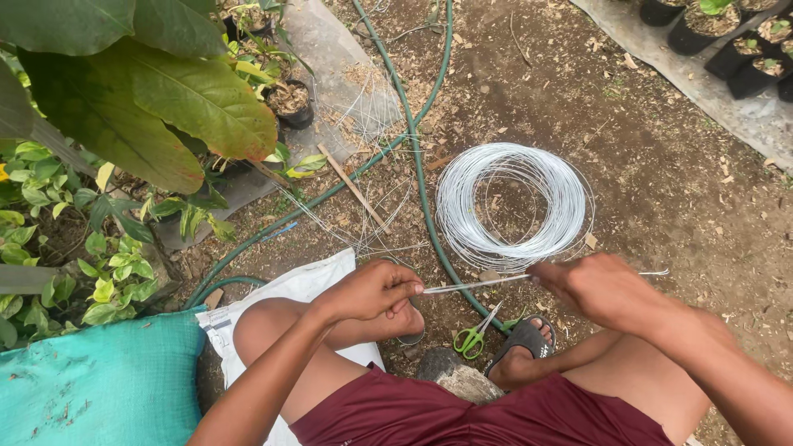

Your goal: The person sits on the ground and uses green-handled scissors to cut lengths of thin white wire from a coil. They repeatedly measure, cut, and set aside the wire pieces.

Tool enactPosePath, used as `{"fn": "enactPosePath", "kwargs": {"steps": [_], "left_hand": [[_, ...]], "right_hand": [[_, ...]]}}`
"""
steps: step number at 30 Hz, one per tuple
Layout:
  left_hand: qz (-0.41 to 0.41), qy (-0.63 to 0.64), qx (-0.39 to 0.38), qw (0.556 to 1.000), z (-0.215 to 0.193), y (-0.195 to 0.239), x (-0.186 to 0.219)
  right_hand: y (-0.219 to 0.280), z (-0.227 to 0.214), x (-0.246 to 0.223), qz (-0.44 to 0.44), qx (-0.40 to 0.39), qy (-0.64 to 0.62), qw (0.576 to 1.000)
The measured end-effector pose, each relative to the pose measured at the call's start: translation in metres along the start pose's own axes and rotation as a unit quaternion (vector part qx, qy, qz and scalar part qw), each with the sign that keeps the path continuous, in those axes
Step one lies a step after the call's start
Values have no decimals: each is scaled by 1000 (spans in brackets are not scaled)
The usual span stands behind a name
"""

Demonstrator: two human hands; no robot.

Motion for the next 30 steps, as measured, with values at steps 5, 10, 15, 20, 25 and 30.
{"fn": "enactPosePath", "kwargs": {"steps": [5,10,15,20,25,30], "left_hand": [[0,202,18,979,-3,5,-23],[-3,181,27,983,-9,7,-45],[-52,192,57,978,-16,-15,-82],[-9,-118,146,982,-50,-17,-61],[160,-189,222,943,-18,-42,14],[167,-188,172,953,26,-61,33]], "right_hand": [[3,-3,11,-39,23,-133,990],[-10,16,19,-68,61,-112,989],[-29,12,28,-72,109,-132,983],[-42,13,28,-23,81,-109,990],[-65,19,1,7,37,-110,993],[-64,-13,-28,-41,108,-103,988]]}}
Point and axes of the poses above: each hand's wrist, its own y-axis away from the middle knuckle, its own z-axis out of the palm, x = y × z, the point moved 7 cm from there along -y, towards the middle knuckle, and after that the axes turned 2 degrees about -y, right-handed, at the moved point
